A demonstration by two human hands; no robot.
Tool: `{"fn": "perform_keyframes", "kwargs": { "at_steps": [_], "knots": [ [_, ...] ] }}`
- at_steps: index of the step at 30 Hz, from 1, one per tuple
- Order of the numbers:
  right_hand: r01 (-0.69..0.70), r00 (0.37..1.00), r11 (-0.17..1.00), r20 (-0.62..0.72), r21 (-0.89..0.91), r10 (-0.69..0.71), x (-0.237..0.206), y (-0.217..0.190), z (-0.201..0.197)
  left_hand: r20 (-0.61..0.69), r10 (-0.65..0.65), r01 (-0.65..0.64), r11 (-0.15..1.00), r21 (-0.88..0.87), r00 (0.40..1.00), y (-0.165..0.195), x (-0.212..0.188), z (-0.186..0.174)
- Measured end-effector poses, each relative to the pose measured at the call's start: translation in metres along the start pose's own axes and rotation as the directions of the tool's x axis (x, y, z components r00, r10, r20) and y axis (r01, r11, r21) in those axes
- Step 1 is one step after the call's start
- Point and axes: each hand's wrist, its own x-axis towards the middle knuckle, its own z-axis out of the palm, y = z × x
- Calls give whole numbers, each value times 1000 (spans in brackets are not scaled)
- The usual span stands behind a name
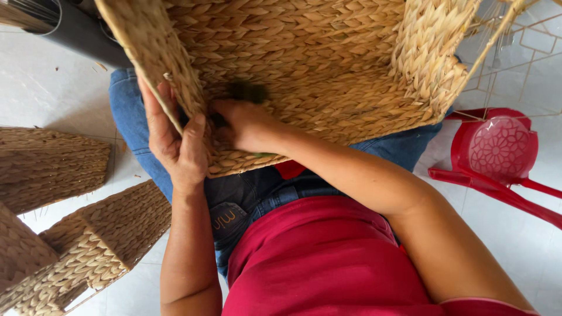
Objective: The person wipes the interior and exterior of woven baskets with a green cloth and trims loose fibers with scissors. The person handles multiple baskets, wiping each one and stacking them on a nearby table.
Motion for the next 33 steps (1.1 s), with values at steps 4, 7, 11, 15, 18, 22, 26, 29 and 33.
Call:
{"fn": "perform_keyframes", "kwargs": {
  "at_steps": [4, 7, 11, 15, 18, 22, 26, 29, 33],
  "knots": [
    [132, 990, 986, 62, -98, -126, -20, 13, -28, -23, -40, 40, 999, -11, 999, 3, -2, 0],
    [-34, 995, 946, 74, -322, 61, -56, 50, -95, -13, -40, 40, 999, -7, 999, 5, -4, 0],
    [-631, 696, 588, -34, -506, 717, -102, 89, -163, 17, 16, -17, 998, 59, 1000, 5, -4, 1],
    [-618, 720, 583, -83, -527, 689, -98, 91, -142, 32, -15, 16, 999, -31, 999, 5, -2, 2],
    [-452, 855, 782, 40, -429, 517, -64, 52, -91, 20, 9, -9, 1000, 3, 1000, 5, -2, 1],
    [-191, 979, 981, 70, -44, 194, -14, -18, -12, 15, -40, 41, 999, -15, 999, 4, -3, -2],
    [162, 987, 986, 10, 38, -163, -14, -3, 0, -8, -35, 35, 999, -35, 999, 2, -6, -4],
    [-138, 954, 978, 245, -154, 173, -45, 50, -52, -13, -42, 41, 998, -48, 999, 0, -9, -3],
    [-400, 887, 753, -12, -522, 462, -106, 98, -143, -9, -62, 62, 998, -33, 998, -3, -12, -4]
  ]
}}
